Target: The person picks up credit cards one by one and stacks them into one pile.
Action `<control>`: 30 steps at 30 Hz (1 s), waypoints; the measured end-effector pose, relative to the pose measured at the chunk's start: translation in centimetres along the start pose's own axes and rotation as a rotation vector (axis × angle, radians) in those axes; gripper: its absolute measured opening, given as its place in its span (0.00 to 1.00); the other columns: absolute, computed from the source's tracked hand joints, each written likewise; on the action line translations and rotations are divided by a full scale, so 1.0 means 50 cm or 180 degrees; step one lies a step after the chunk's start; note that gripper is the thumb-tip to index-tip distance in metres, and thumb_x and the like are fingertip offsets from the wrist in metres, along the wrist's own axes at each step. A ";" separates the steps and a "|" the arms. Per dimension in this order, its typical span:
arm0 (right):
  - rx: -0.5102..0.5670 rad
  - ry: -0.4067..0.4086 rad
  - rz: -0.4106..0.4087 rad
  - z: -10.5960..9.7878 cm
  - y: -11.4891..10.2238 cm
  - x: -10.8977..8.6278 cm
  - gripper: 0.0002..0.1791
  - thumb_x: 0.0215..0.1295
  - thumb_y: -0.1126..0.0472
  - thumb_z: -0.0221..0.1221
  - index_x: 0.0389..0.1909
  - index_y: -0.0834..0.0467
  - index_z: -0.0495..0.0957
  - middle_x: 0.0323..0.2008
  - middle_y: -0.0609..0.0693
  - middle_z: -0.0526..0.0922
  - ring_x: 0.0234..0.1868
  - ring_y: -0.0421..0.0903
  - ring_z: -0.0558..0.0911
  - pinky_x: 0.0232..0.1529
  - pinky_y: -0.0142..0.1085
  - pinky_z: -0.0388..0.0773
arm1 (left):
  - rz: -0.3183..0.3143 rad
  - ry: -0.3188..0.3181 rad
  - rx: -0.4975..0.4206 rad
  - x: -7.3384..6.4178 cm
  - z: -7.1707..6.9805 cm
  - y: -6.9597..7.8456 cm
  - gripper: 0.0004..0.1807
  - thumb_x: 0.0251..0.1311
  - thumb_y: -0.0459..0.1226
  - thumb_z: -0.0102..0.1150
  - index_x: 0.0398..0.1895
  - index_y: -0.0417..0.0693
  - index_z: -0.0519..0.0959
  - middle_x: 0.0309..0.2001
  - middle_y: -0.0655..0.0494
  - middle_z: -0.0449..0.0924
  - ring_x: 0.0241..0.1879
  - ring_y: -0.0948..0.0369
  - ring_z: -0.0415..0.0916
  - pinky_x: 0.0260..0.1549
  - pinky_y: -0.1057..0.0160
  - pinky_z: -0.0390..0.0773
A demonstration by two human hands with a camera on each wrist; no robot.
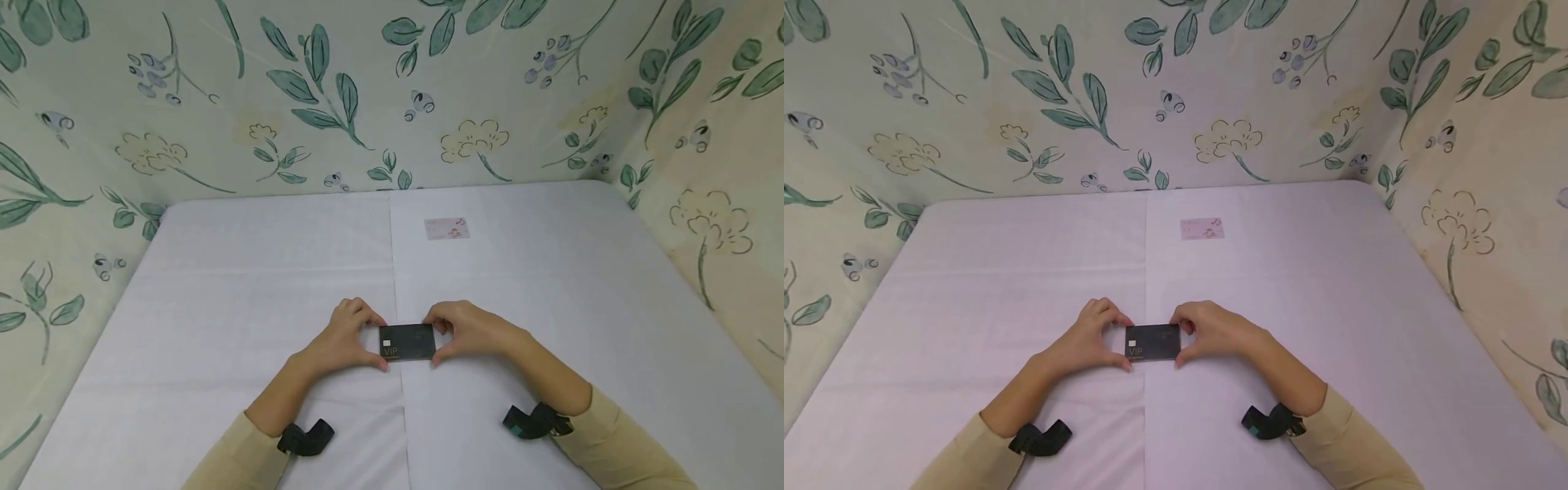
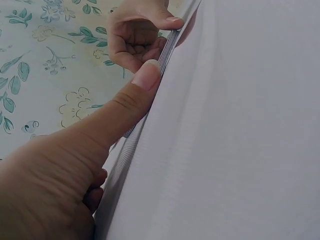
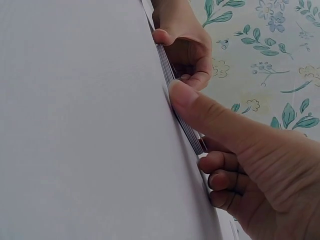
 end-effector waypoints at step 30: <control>-0.0008 -0.0099 0.0008 -0.002 -0.001 -0.003 0.30 0.39 0.50 0.76 0.45 0.58 0.78 0.28 0.44 0.72 0.29 0.39 0.69 0.30 0.28 0.69 | 0.0096 0.0017 0.0053 0.002 0.003 0.000 0.36 0.20 0.53 0.81 0.40 0.54 0.79 0.35 0.62 0.66 0.39 0.63 0.59 0.43 0.60 0.62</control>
Point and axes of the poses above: each hand's wrist, its own x-axis towards the middle knuckle, its own z-axis out of the palm, y = z × x, the point moved 9 cm from there along x, towards the middle knuckle
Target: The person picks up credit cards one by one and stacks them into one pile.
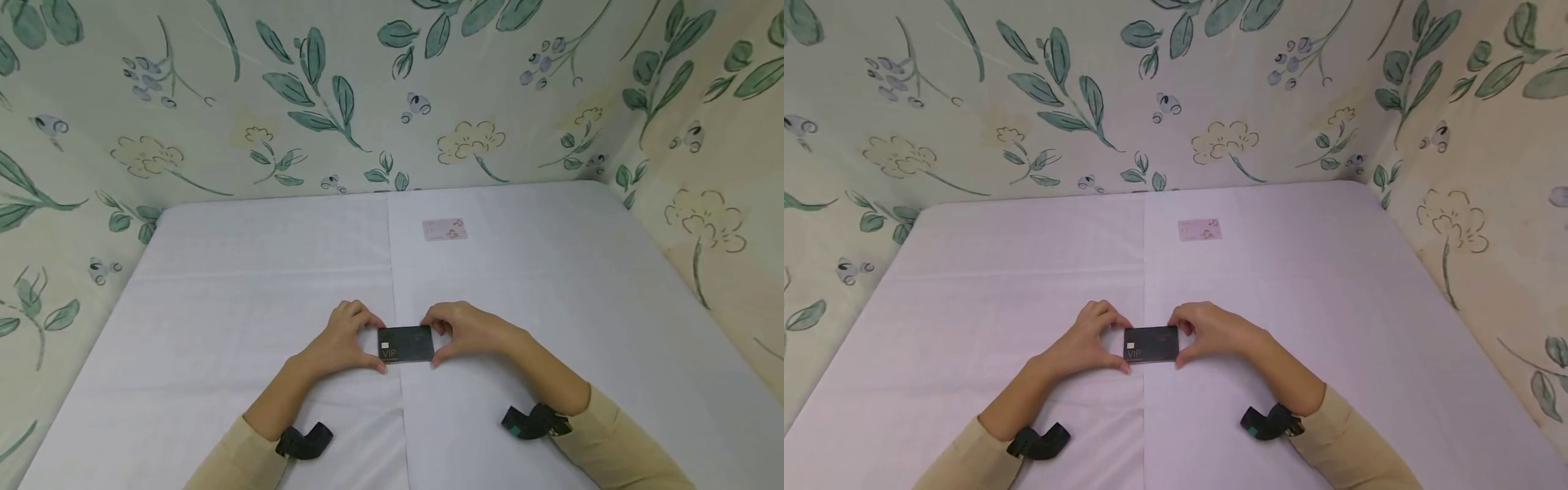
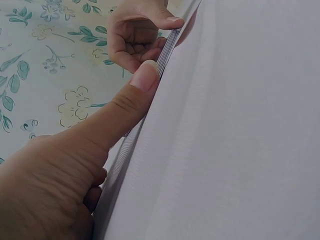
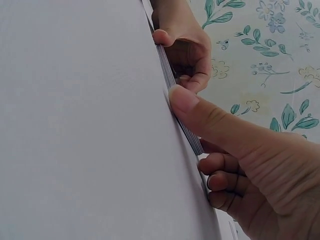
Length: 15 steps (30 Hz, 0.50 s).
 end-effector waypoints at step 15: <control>0.0603 0.0040 0.0076 -0.014 0.028 0.002 0.34 0.41 0.51 0.75 0.51 0.60 0.77 0.31 0.47 0.76 0.28 0.40 0.72 0.31 0.28 0.70 | -0.0134 0.0139 -0.0318 -0.005 -0.010 -0.010 0.39 0.25 0.52 0.80 0.49 0.53 0.79 0.38 0.63 0.68 0.41 0.64 0.60 0.42 0.62 0.64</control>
Point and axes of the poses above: each hand's wrist, its own x-axis towards the middle knuckle, its own z-axis out of the palm, y = z × x, the point moved 9 cm from there along x, towards the middle knuckle
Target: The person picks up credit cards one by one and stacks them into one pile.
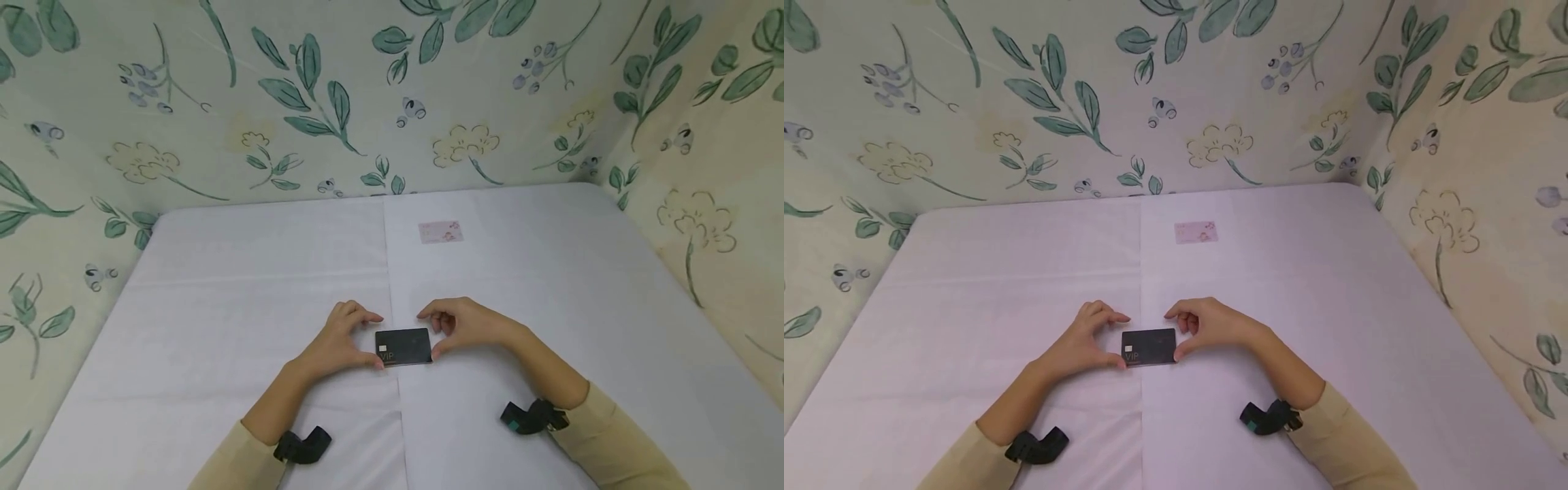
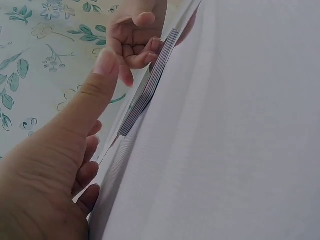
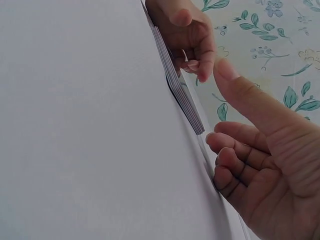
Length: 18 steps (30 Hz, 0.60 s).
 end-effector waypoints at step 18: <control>-0.0020 0.0485 -0.0149 -0.076 -0.003 0.006 0.38 0.45 0.56 0.73 0.59 0.63 0.72 0.33 0.51 0.78 0.29 0.46 0.72 0.33 0.33 0.70 | 0.0052 0.0256 -0.0136 0.049 -0.054 0.028 0.45 0.35 0.47 0.78 0.61 0.45 0.72 0.47 0.52 0.76 0.50 0.55 0.68 0.50 0.54 0.68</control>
Point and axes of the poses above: each hand's wrist, its own x-axis towards the middle knuckle, its own z-axis out of the palm, y = z × x, the point moved 9 cm from there along x, towards the middle knuckle
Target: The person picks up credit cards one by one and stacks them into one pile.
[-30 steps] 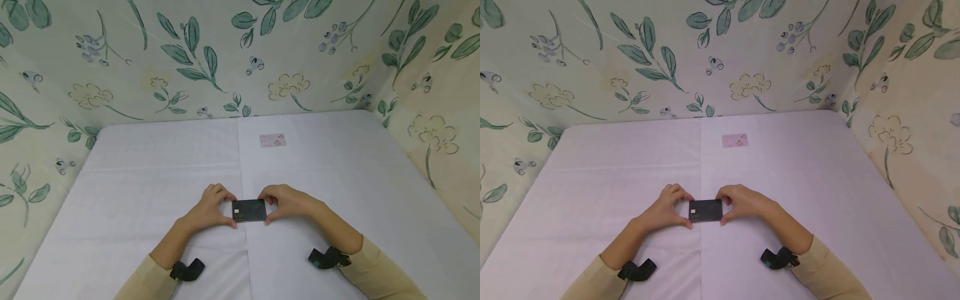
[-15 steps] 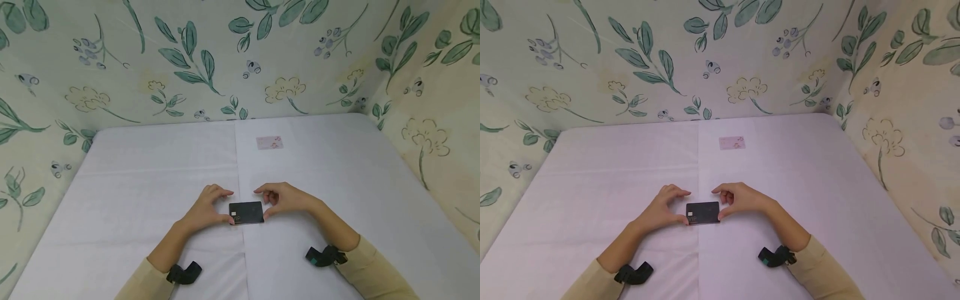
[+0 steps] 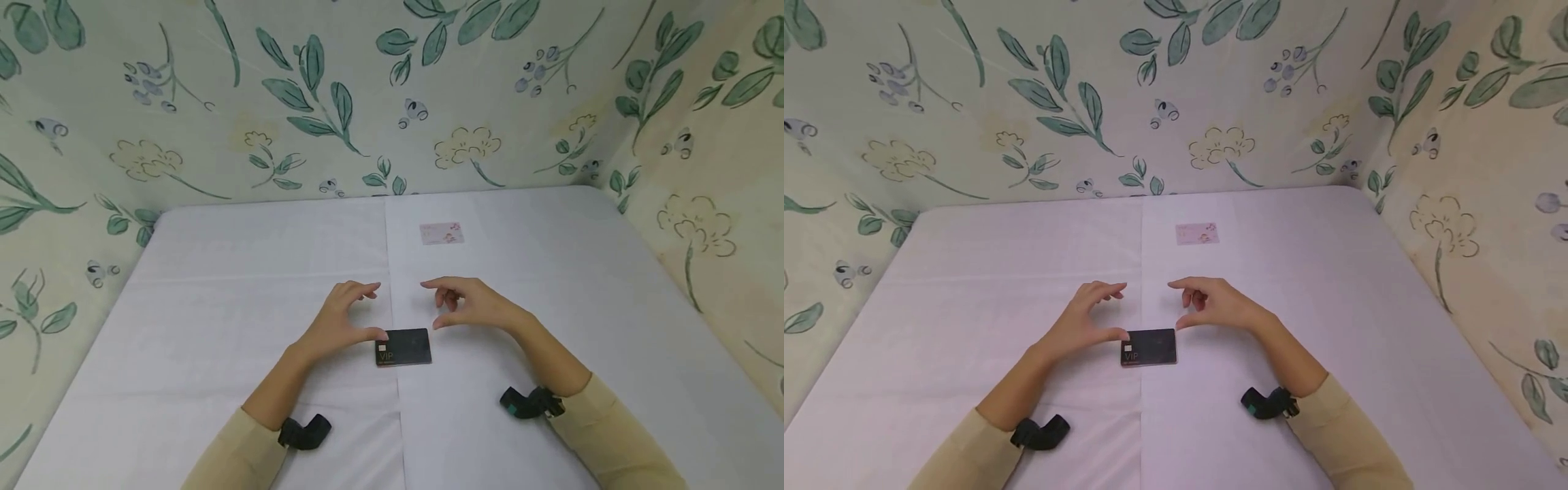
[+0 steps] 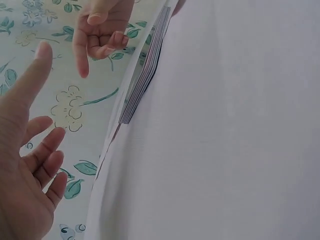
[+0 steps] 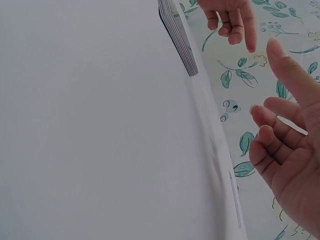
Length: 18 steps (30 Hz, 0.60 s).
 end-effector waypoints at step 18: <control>-0.0450 0.0369 -0.0013 -0.081 0.005 0.028 0.36 0.47 0.57 0.73 0.59 0.63 0.73 0.36 0.57 0.78 0.26 0.44 0.68 0.28 0.30 0.66 | -0.0628 -0.0323 0.0421 0.088 -0.006 -0.019 0.46 0.45 0.56 0.69 0.69 0.58 0.63 0.54 0.50 0.68 0.53 0.53 0.60 0.50 0.50 0.66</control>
Point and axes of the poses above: each hand's wrist, its own x-axis towards the middle knuckle, its own z-axis out of the palm, y = z × x, the point moved 9 cm from there along x, towards the middle knuckle
